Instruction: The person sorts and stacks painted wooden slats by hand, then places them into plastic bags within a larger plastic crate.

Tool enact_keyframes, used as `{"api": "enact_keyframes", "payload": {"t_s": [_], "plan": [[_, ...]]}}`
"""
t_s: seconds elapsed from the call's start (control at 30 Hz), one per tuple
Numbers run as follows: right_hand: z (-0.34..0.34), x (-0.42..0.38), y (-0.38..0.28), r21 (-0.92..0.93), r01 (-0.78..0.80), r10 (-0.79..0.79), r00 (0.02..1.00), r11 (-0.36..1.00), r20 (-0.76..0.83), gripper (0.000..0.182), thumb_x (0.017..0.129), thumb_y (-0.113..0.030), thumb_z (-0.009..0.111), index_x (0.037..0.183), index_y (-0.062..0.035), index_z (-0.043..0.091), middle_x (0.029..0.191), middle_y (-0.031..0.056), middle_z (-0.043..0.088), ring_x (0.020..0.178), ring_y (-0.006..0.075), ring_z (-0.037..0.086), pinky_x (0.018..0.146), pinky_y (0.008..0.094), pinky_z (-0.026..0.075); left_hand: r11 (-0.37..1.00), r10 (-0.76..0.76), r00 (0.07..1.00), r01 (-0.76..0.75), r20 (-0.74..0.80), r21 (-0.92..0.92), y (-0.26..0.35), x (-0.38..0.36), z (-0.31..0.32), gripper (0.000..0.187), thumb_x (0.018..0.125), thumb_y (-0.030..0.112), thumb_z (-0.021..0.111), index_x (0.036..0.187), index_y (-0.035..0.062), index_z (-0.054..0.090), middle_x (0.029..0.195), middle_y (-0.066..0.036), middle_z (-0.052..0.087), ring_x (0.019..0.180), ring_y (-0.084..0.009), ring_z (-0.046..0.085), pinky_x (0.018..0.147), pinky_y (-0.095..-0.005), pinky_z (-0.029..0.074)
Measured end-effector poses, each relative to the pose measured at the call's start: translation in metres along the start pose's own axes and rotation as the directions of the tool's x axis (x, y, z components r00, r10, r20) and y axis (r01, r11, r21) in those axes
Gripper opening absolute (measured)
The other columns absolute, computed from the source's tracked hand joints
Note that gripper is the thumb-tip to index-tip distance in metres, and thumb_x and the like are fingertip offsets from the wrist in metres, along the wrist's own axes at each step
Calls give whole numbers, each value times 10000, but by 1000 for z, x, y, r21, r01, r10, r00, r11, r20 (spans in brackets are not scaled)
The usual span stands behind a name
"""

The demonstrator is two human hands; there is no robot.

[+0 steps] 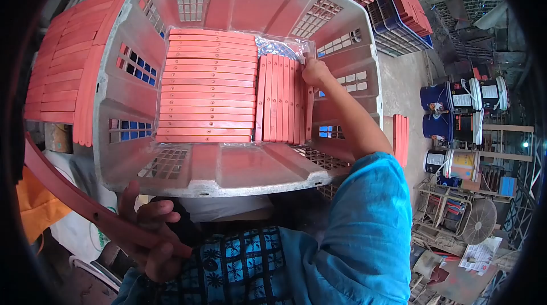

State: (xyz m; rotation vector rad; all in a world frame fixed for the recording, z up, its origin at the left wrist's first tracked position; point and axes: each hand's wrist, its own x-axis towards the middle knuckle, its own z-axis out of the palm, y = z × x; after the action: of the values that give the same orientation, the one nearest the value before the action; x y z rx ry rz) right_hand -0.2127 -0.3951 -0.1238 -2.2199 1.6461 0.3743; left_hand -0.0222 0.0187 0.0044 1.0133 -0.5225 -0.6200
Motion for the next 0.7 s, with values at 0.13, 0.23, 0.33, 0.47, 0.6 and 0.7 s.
{"api": "enact_keyframes", "payload": {"t_s": [0.13,0.23,0.33,0.47,0.6,0.7], "plan": [[5,-5,-9,-220,-28,5,995,975,-101,540,809,-108,469,1341,-87,371,1155,245,560,1080,375,546,907,446,453,1000,-18,998,19,-60,11,1,0,6,916,599,110,647,1353,-93,168,1294,-299,401,908,-283,633,731,-295,558],[-5,-11,-22,-311,-55,55,998,949,-10,448,812,-114,468,1259,-73,461,1139,238,569,1083,354,550,906,432,456,997,-68,990,71,-121,22,6,0,12,919,597,110,648,1355,-90,168,1285,-296,412,903,-281,634,724,-290,559],[-1,-11,-15,-322,15,-34,998,947,-55,353,812,-114,461,1148,-41,541,1097,239,590,1042,351,575,875,414,482,995,-88,989,92,-117,29,7,1,12,916,598,107,645,1357,-86,170,1283,-292,417,902,-277,633,720,-287,559],[-6,1,-15,-135,-94,113,984,986,135,308,818,-71,432,1088,4,562,902,217,649,772,321,657,655,393,556,999,-34,999,35,-39,12,2,2,8,904,607,105,638,1362,-72,173,1286,-287,414,915,-273,629,715,-285,557],[-15,-2,-16,-14,-94,94,955,995,280,298,842,-49,397,1089,31,542,740,186,661,558,282,654,471,376,550,984,-176,982,178,-64,29,13,0,9,892,611,99,632,1363,-59,179,1291,-284,409,933,-270,623,716,-282,556],[-12,0,-7,0,-45,44,967,999,250,295,861,-73,396,1102,19,540,714,177,660,549,275,655,441,374,543,989,-144,989,144,-20,10,11,2,6,886,609,85,643,1359,-55,191,1289,-284,411,948,-276,619,731,-285,555]]}}
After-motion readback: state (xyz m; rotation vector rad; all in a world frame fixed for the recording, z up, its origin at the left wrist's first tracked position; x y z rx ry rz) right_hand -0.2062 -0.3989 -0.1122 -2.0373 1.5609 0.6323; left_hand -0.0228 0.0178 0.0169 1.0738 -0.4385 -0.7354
